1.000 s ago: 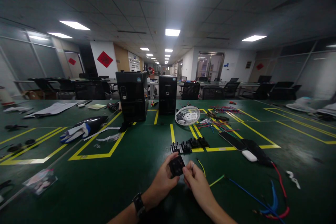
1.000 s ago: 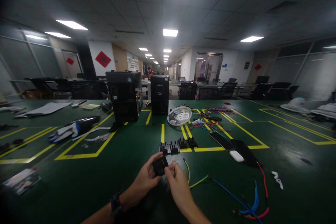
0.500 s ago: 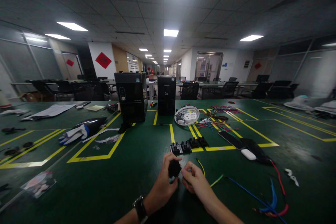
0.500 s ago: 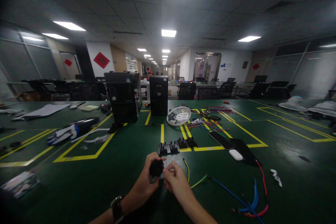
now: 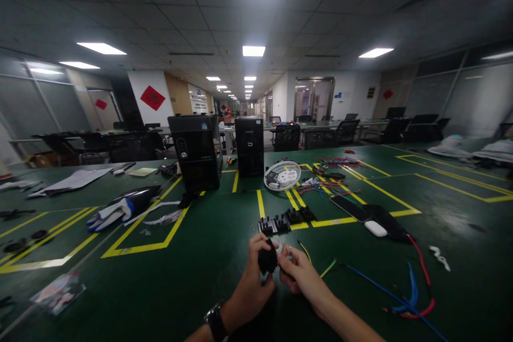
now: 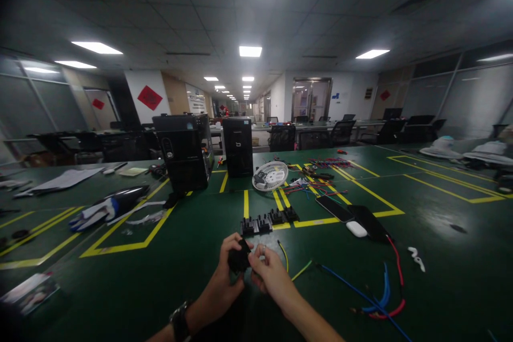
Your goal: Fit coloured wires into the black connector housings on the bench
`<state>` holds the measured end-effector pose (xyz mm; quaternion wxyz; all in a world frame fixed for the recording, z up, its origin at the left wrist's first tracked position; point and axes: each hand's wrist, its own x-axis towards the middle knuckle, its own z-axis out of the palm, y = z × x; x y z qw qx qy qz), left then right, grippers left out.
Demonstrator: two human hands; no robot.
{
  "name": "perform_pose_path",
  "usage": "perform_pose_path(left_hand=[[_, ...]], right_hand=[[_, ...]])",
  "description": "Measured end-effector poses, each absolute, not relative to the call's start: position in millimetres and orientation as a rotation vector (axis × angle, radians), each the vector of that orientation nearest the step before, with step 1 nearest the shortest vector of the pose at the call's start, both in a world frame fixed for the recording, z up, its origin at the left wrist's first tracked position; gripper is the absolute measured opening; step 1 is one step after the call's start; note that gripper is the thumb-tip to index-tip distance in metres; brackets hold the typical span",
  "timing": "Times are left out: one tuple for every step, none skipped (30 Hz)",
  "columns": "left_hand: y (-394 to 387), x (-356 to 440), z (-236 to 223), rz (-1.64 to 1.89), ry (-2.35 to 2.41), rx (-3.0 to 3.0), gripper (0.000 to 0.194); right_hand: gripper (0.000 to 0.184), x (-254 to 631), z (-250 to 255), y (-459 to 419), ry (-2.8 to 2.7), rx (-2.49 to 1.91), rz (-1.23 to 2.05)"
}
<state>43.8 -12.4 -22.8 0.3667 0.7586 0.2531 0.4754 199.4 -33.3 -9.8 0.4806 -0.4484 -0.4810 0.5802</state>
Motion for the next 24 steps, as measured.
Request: perform_pose_path(left_hand=[[-12.9,44.6,-23.6,1.214,0.649,1.938,0.063],[-13.5,44.9,-24.0,1.205,0.647,1.926,0.062],[-14.4,44.8,-24.0,1.195,0.645,1.916,0.061],[-15.6,44.2,-23.7,1.181,0.641,1.908,0.059],[-16.9,42.9,-23.0,1.162,0.635,1.903,0.058],[-18.3,41.0,-22.1,1.136,0.624,1.902,0.056],[-19.5,38.7,-21.2,1.113,0.609,1.905,0.054],[-20.4,36.3,-20.3,1.090,0.593,1.911,0.052],[-20.8,34.1,-19.3,1.071,0.581,1.913,0.049],[-20.5,32.4,-18.4,1.059,0.574,1.905,0.046],[-19.5,31.5,-17.2,1.057,0.582,1.872,0.044],[-17.8,31.6,-16.0,1.066,0.608,1.808,0.042],[-15.6,32.8,-14.6,1.083,0.651,1.721,0.040],[-13.0,34.8,-13.2,1.105,0.703,1.627,0.039],[-10.4,37.2,-12.0,1.131,0.753,1.544,0.041],[-8.0,39.7,-11.1,1.153,0.796,1.488,0.043],[-6.0,41.9,-10.6,1.170,0.830,1.471,0.044],[-4.6,43.5,-10.5,1.183,0.855,1.489,0.044],[-3.8,44.3,-10.7,1.194,0.878,1.527,0.043],[-3.8,44.5,-11.0,1.205,0.901,1.575,0.043],[-4.3,44.3,-11.3,1.220,0.926,1.621,0.042],[-5.3,44.1,-11.2,1.237,0.949,1.659,0.042],[-6.3,44.3,-10.8,1.263,0.965,1.676,0.042],[-7.2,45.2,-9.7,1.300,0.969,1.663,0.042]], right_hand=[[0.055,198.8,-11.5,-32.6,-1.175,-1.089,1.403],[0.056,198.1,-13.5,-31.8,-1.177,-1.091,1.394],[0.057,197.7,-15.5,-31.1,-1.177,-1.099,1.386],[0.058,197.5,-17.2,-30.7,-1.175,-1.112,1.378],[0.059,197.6,-18.5,-30.5,-1.176,-1.129,1.370],[0.059,198.2,-19.2,-30.6,-1.184,-1.148,1.361],[0.059,199.1,-19.4,-30.9,-1.204,-1.171,1.355],[0.058,200.0,-19.1,-31.3,-1.225,-1.196,1.354],[0.058,200.7,-18.7,-31.6,-1.247,-1.221,1.360],[0.057,200.8,-18.3,-31.8,-1.268,-1.240,1.370],[0.057,200.2,-18.1,-31.8,-1.279,-1.249,1.375],[0.057,198.6,-18.2,-31.6,-1.280,-1.240,1.370],[0.057,196.1,-18.6,-31.4,-1.277,-1.213,1.354],[0.057,192.9,-19.2,-31.4,-1.272,-1.176,1.323],[0.055,189.5,-19.8,-31.6,-1.271,-1.142,1.281],[0.052,186.3,-20.1,-32.4,-1.281,-1.126,1.229],[0.048,183.9,-20.0,-33.5,-1.307,-1.136,1.165],[0.043,182.5,-19.0,-35.0,-1.353,-1.169,1.092],[0.037,182.5,-17.1,-36.6,-1.417,-1.214,1.010],[0.032,183.6,-14.2,-38.1,-1.496,-1.258,0.926],[0.027,185.6,-10.1,-39.4,-1.583,-1.291,0.846],[0.024,188.1,-5.1,-40.2,-1.669,-1.312,0.778],[0.022,190.3,0.5,-40.6,-1.745,-1.322,0.721],[0.022,191.8,6.3,-40.6,-1.804,-1.325,0.676]])
